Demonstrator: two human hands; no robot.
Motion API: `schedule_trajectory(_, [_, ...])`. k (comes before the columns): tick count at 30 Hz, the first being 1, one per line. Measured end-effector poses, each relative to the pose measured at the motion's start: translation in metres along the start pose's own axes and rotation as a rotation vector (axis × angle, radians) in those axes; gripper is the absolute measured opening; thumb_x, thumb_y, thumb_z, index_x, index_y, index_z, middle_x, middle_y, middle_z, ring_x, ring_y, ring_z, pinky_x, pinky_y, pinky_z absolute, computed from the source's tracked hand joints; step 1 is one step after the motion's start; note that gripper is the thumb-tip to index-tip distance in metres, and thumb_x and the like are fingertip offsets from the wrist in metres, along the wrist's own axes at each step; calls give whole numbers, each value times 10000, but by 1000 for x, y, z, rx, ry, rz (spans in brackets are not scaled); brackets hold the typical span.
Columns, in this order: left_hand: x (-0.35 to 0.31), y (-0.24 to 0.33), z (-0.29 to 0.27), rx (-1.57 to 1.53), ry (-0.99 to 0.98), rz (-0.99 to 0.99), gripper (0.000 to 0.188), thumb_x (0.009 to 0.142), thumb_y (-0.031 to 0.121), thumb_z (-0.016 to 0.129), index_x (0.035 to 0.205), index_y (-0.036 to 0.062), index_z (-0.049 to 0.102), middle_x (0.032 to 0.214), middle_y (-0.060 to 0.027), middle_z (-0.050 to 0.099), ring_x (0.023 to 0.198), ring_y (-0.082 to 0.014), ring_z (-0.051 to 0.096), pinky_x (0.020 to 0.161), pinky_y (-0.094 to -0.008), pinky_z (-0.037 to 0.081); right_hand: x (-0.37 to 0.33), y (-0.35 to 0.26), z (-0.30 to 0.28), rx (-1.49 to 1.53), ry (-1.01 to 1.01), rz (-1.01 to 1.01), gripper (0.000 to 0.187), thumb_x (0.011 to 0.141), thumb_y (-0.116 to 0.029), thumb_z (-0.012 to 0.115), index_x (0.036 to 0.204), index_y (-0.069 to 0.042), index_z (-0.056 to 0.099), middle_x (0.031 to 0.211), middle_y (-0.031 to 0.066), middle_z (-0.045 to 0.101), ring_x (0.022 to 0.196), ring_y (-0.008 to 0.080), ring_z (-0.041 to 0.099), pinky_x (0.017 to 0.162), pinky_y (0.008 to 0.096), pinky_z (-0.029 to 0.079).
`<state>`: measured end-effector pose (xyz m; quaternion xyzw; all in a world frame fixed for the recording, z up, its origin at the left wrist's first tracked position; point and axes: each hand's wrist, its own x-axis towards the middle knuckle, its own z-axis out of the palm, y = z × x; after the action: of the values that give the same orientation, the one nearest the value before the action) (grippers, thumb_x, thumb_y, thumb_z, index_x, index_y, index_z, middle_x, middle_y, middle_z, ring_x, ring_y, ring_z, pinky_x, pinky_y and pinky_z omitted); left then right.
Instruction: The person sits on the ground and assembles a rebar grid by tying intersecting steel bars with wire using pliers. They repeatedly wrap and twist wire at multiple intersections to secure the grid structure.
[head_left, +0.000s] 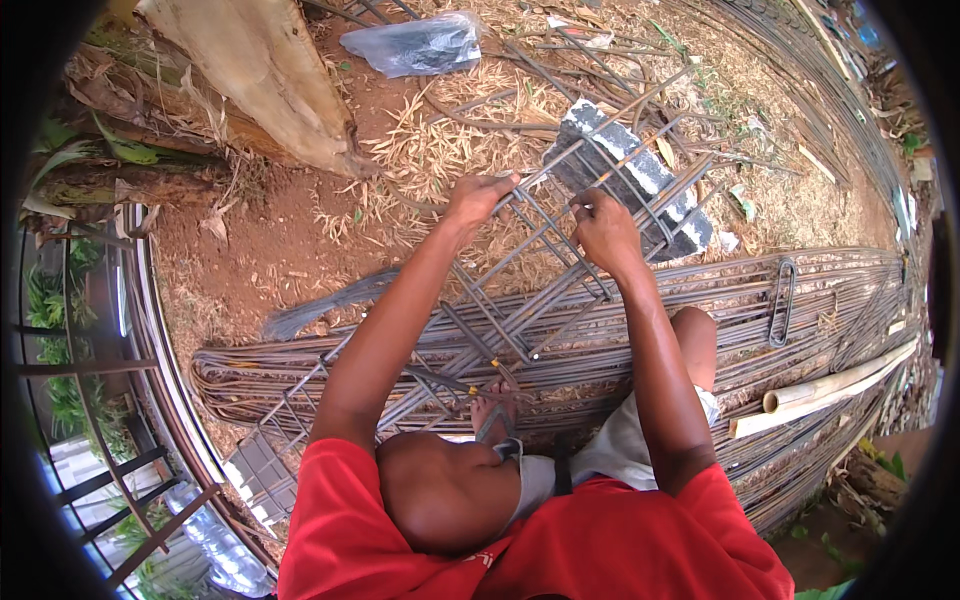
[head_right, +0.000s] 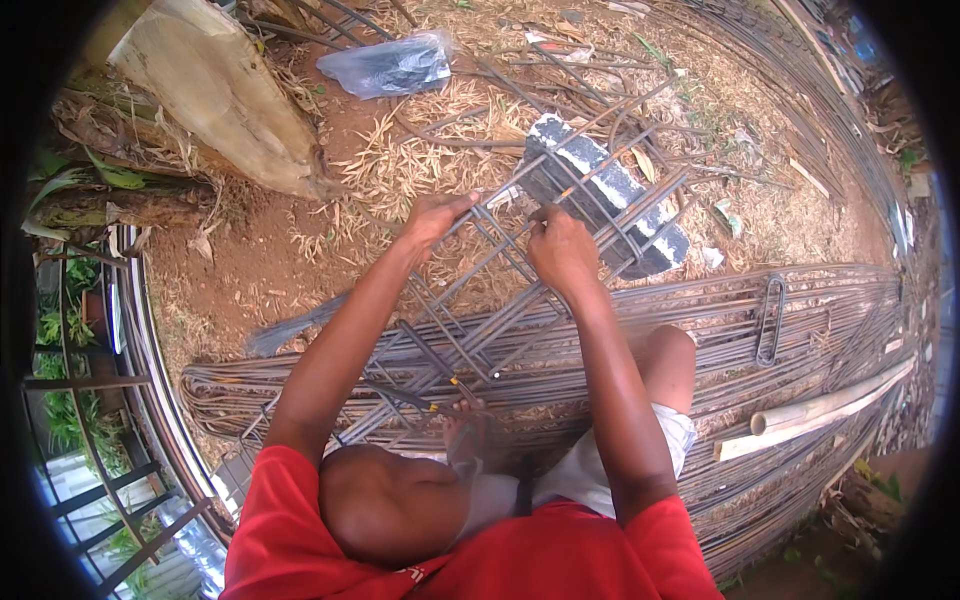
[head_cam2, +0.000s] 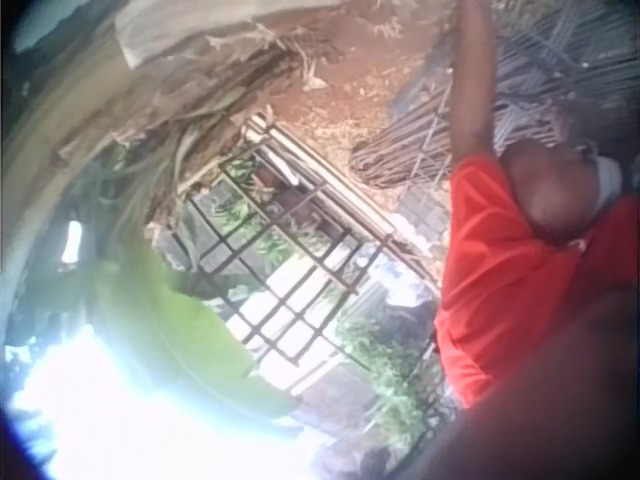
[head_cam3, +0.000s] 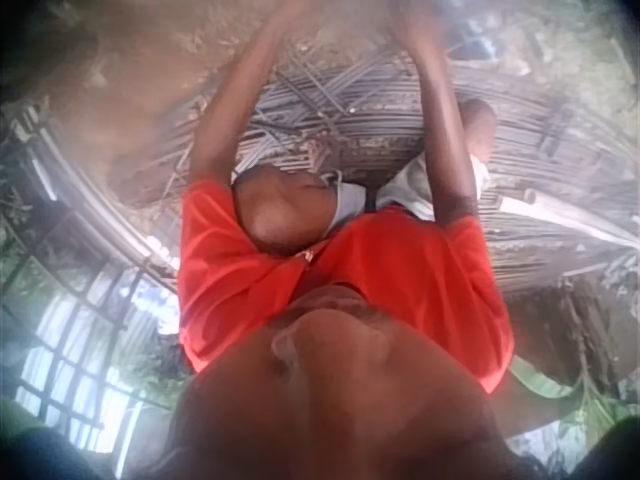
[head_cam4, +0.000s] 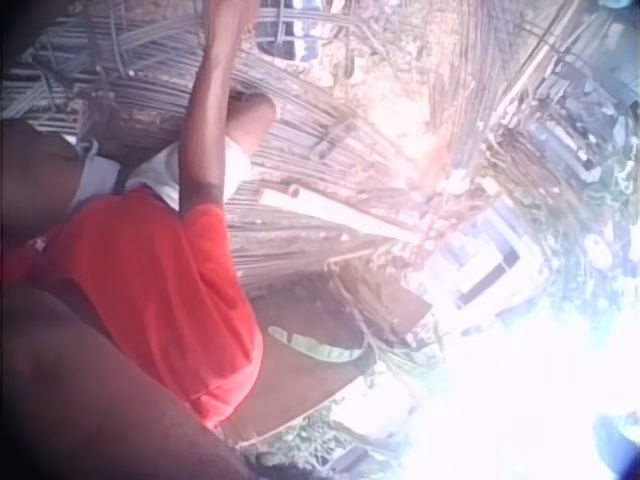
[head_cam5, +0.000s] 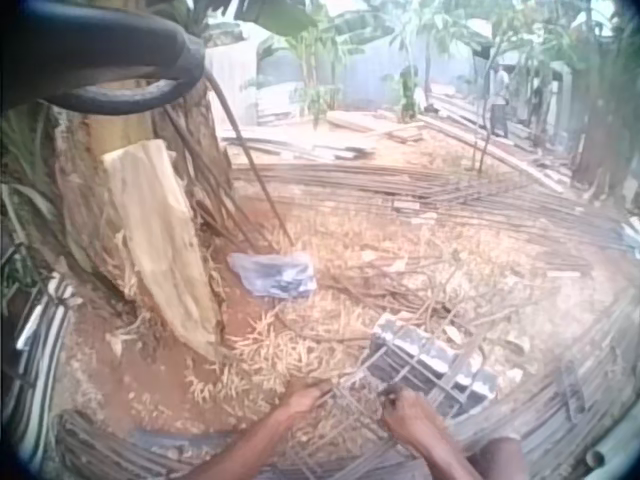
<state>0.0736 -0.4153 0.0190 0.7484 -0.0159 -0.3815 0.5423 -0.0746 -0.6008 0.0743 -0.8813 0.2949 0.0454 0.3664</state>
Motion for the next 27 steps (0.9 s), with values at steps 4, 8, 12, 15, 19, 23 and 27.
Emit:
schedule_trajectory(4, [-1, 3, -3, -66, -32, -60, 447, 980, 457, 811, 1145, 42, 818, 898, -33, 773, 668, -111, 663, 622, -331, 527, 29, -9, 24, -9, 10, -92, 304, 989, -274, 646, 1171, -94, 810, 1056, 278, 776, 1057, 474, 735, 957, 537, 555])
schedule_trajectory(8, [5, -4, 4, -144, 24, -31, 418, 1016, 407, 768, 1233, 52, 797, 1099, -66, 780, 977, -160, 693, 873, -351, 539, 43, -21, 30, -2, -112, -192, 317, 970, -342, 683, 1102, -100, 840, 1031, 238, 792, 1043, 458, 744, 945, 512, 564])
schedule_trajectory(12, [17, -17, 10, -200, 105, 74, 394, 1030, 327, 754, 1292, 34, 771, 1196, -84, 774, 1112, -185, 668, 998, -351, 509, 41, -31, 23, -98, -209, -129, 405, 985, -470, 691, 1101, -117, 851, 1006, 229, 797, 1036, 443, 751, 933, 511, 569])
schedule_trajectory(15, [24, -24, 10, -250, 126, 84, 371, 1031, 274, 756, 1295, 14, 764, 1179, -93, 784, 1073, -191, 699, 972, -359, 537, 35, -39, 22, -211, -202, -116, 482, 996, -563, 674, 1118, -132, 852, 998, 237, 793, 1035, 442, 752, 930, 527, 568])
schedule_trajectory(19, [26, -23, 8, -329, 195, 84, 373, 1041, 244, 743, 1309, -16, 727, 1121, -131, 789, 984, -203, 734, 912, -351, 584, 34, -45, 31, -199, -203, -132, 517, 1009, -579, 658, 1093, -106, 848, 1007, 245, 788, 1037, 451, 750, 935, 545, 569])
schedule_trajectory(23, [22, -19, 5, -510, 219, 96, 401, 1052, 235, 727, 1334, -45, 674, 1090, -170, 786, 950, -215, 748, 856, -347, 612, 39, -45, 41, -211, -206, -180, 482, 1036, -498, 642, 1069, -54, 826, 1069, 254, 782, 1057, 453, 744, 945, 550, 567])
schedule_trajectory(27, [14, -12, 4, -471, 257, 107, 396, 1068, 237, 706, 1335, -51, 655, 1087, -185, 785, 941, -227, 751, 834, -347, 618, 40, -43, 47, -239, -142, -232, 452, 1046, -452, 631, 1063, -38, 814, 1110, 260, 774, 1069, 449, 740, 950, 554, 563])
